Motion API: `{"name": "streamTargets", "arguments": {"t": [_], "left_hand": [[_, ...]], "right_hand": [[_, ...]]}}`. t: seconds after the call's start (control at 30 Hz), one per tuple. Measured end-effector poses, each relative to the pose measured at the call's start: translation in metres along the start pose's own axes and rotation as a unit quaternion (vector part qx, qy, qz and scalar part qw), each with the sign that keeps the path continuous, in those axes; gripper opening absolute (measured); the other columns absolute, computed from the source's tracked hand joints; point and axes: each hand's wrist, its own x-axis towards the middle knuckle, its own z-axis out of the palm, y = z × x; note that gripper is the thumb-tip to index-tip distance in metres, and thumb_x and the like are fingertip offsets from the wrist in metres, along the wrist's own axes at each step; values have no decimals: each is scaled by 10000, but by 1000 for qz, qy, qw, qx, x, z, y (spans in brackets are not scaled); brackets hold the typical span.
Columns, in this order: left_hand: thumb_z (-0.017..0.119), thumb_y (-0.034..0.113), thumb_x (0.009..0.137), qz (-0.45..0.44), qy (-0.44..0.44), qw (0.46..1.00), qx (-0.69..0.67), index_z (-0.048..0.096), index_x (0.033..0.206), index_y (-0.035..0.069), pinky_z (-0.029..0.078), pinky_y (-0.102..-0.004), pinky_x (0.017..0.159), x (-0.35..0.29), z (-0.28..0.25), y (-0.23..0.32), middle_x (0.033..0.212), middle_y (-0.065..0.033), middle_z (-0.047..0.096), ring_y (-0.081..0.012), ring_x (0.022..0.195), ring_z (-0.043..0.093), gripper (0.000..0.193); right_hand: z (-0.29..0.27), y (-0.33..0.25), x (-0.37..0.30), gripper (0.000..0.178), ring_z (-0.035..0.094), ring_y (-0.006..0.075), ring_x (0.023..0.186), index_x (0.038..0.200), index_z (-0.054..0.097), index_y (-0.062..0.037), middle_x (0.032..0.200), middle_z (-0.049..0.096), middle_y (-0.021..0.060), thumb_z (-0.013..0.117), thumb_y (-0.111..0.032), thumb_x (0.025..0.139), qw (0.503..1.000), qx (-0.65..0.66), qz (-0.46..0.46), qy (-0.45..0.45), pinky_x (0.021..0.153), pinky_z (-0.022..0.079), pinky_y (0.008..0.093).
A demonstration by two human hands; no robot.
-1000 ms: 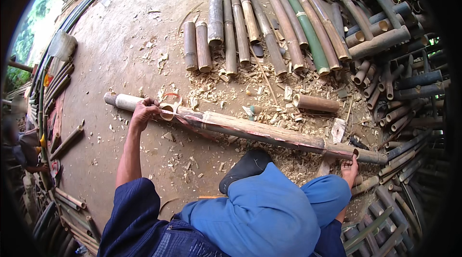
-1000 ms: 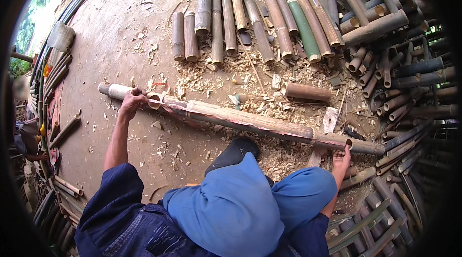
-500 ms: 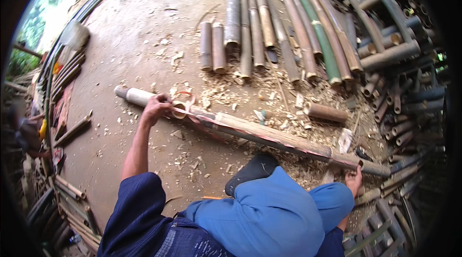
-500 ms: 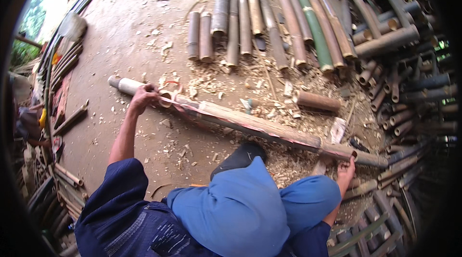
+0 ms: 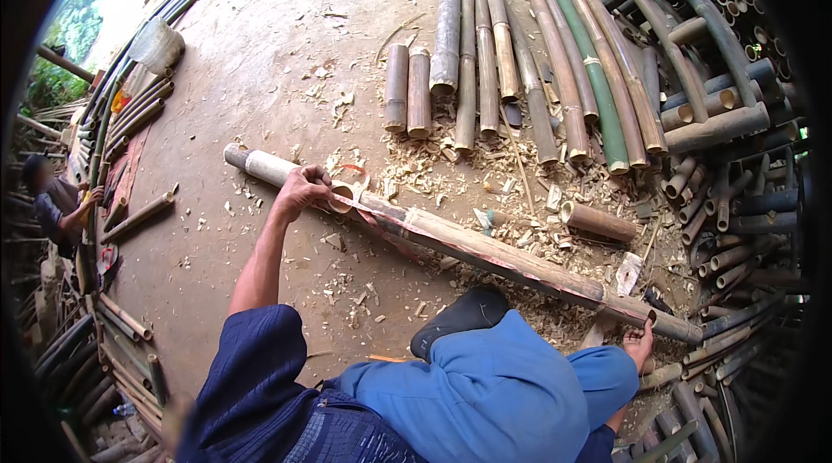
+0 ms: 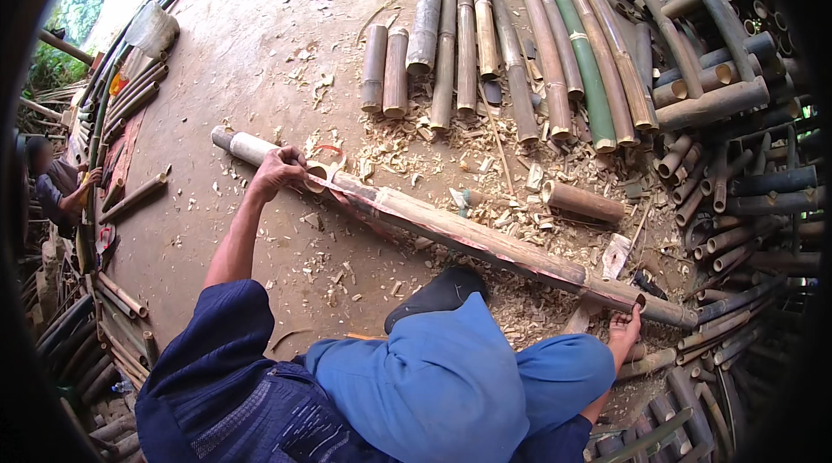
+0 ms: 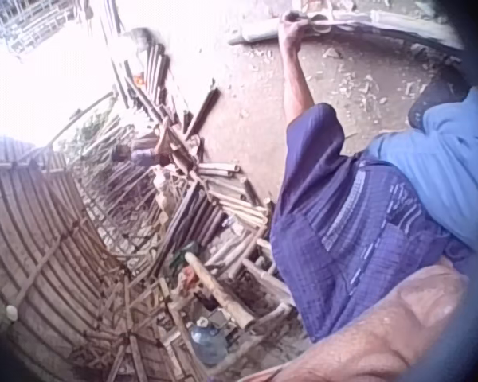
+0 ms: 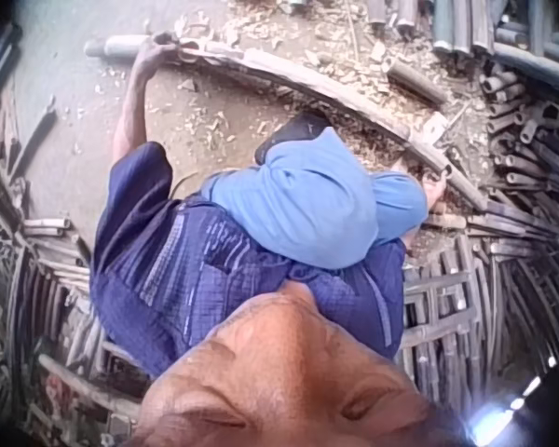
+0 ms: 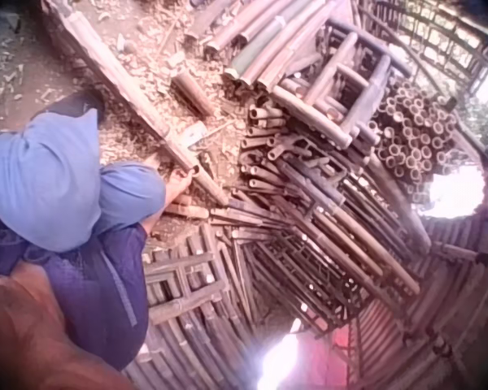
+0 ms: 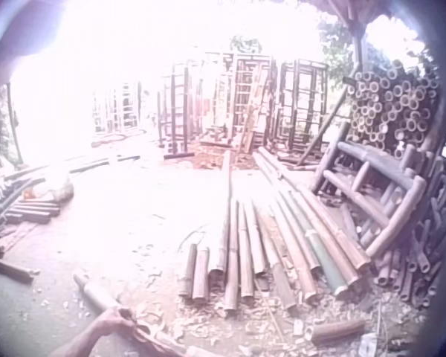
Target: The person carves and shapes a bamboo pole using a knife, then uses a thin bamboo strip to measure the distance between the carved segments.
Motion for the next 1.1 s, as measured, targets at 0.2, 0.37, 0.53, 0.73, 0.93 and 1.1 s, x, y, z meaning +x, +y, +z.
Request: {"name": "streamTargets", "arguments": {"t": [0.2, 0.37, 0.53, 0.73, 0.93, 1.1], "left_hand": [[781, -6, 685, 10, -7, 1000, 8, 649, 875, 48, 521, -239, 553, 1, -8, 4, 751, -21, 676, -106, 606, 652, 237], [790, 87, 729, 44, -19, 998, 42, 635, 861, 54, 475, -259, 558, 18, 8, 18, 748, -5, 623, -104, 612, 580, 207], [801, 269, 738, 13, -16, 998, 60, 592, 889, 72, 426, -266, 472, 11, -9, -5, 694, -15, 580, -105, 544, 549, 324], [716, 60, 710, 47, -47, 998, -18, 593, 957, 56, 514, -251, 552, 21, -8, -19, 741, 1, 586, -102, 600, 590, 276], [739, 7, 705, 25, -47, 998, -16, 597, 937, 86, 529, -247, 552, 23, -15, -12, 744, 5, 597, -114, 596, 608, 283], [736, 28, 700, 25, -54, 998, -22, 597, 922, 82, 509, -249, 537, 27, -9, -11, 738, 2, 607, -110, 578, 596, 268]], "right_hand": [[-1, 7, -2, 356, 479, 113, 537, 700, 561, -179, 563, 477, -46, 841, -320, 868, 1000, 13, -1, -13, 589, 479, 297], [-28, 5, 5, 235, 510, 137, 604, 796, 621, -144, 686, 548, -10, 804, -248, 901, 1000, 10, 9, -14, 615, 464, 297], [4, 17, 8, 261, 526, 169, 640, 1006, 639, -153, 752, 544, 21, 828, -190, 831, 999, 6, -43, -26, 618, 492, 363], [6, 18, -8, 197, 498, 110, 584, 941, 693, -200, 702, 528, -54, 855, -237, 835, 996, 59, -65, 14, 562, 467, 312], [12, 25, -26, 155, 490, 85, 603, 901, 709, -216, 702, 487, -84, 849, -257, 848, 996, 48, -67, 26, 571, 480, 305], [11, 24, -35, 153, 494, 85, 602, 896, 706, -223, 698, 491, -83, 848, -255, 848, 996, 57, -66, 34, 591, 487, 324]]}}
